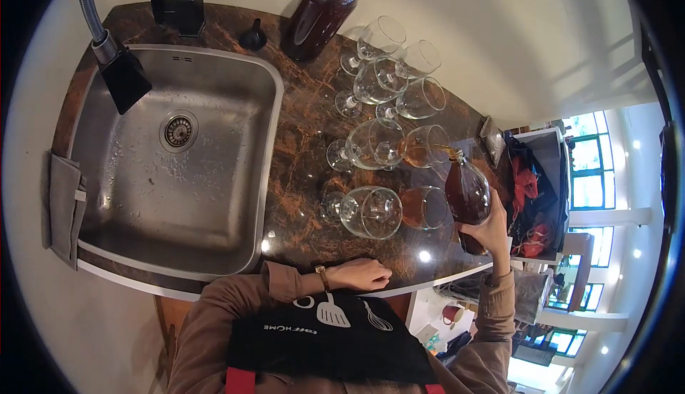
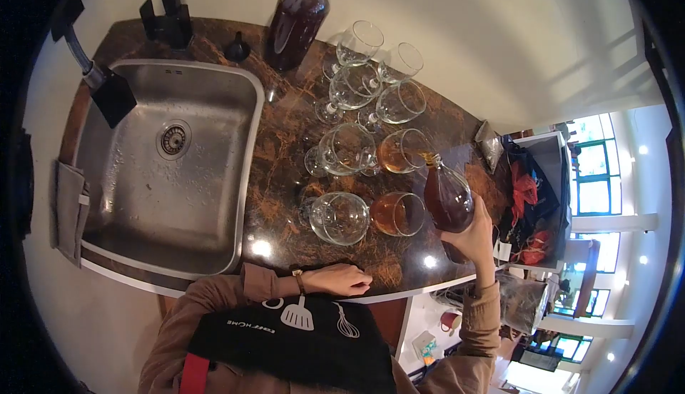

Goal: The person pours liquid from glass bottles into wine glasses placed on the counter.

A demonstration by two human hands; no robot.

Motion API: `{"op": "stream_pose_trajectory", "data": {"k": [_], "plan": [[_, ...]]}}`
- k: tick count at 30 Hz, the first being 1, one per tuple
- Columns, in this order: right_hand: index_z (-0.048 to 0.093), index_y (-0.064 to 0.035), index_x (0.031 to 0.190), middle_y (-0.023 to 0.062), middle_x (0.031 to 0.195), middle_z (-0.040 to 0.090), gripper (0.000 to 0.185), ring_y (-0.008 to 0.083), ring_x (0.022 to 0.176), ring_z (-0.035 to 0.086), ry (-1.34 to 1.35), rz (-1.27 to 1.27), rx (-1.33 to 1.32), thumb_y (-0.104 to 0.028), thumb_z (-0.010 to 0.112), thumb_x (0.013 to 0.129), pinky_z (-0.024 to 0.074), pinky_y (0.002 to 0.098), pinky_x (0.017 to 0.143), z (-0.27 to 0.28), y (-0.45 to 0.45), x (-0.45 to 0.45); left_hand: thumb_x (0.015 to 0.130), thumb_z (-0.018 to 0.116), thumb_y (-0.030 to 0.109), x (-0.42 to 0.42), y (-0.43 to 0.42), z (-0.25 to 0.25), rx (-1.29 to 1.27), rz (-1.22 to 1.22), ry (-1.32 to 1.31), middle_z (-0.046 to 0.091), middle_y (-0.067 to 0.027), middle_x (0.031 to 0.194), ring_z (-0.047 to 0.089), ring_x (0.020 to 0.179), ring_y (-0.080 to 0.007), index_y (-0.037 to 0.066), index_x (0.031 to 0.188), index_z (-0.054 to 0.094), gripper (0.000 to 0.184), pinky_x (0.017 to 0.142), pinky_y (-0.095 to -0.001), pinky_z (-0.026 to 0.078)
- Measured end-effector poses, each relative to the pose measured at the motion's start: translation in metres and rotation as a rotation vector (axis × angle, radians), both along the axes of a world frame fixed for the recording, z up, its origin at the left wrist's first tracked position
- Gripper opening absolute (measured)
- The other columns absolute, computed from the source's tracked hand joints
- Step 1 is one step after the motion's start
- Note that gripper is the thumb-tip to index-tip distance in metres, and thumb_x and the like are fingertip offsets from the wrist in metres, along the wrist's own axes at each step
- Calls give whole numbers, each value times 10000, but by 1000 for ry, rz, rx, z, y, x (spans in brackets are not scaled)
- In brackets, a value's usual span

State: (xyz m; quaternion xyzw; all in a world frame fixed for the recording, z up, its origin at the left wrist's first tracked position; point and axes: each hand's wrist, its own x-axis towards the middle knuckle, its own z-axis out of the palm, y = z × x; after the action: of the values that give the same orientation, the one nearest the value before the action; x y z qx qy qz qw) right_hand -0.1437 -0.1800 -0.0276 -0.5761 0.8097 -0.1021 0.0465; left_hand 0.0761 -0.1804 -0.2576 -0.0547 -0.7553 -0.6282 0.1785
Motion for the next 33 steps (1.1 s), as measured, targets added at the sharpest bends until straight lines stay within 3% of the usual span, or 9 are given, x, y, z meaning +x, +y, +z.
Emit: {"op": "stream_pose_trajectory", "data": {"k": [33], "plan": [[499, -3, 1173, 184, 1059, 620, 820, 306, 971, 619, -159, -32, -89, -239, 849, 469, 469, 379, 853, 10, -18, -3, 877, 498, 195, 4, -7, 10, 41, -52, -51, 515, -181, 622, 529, 598, -369, 22, 740, 457, 224, 551, -435, 402]]}}
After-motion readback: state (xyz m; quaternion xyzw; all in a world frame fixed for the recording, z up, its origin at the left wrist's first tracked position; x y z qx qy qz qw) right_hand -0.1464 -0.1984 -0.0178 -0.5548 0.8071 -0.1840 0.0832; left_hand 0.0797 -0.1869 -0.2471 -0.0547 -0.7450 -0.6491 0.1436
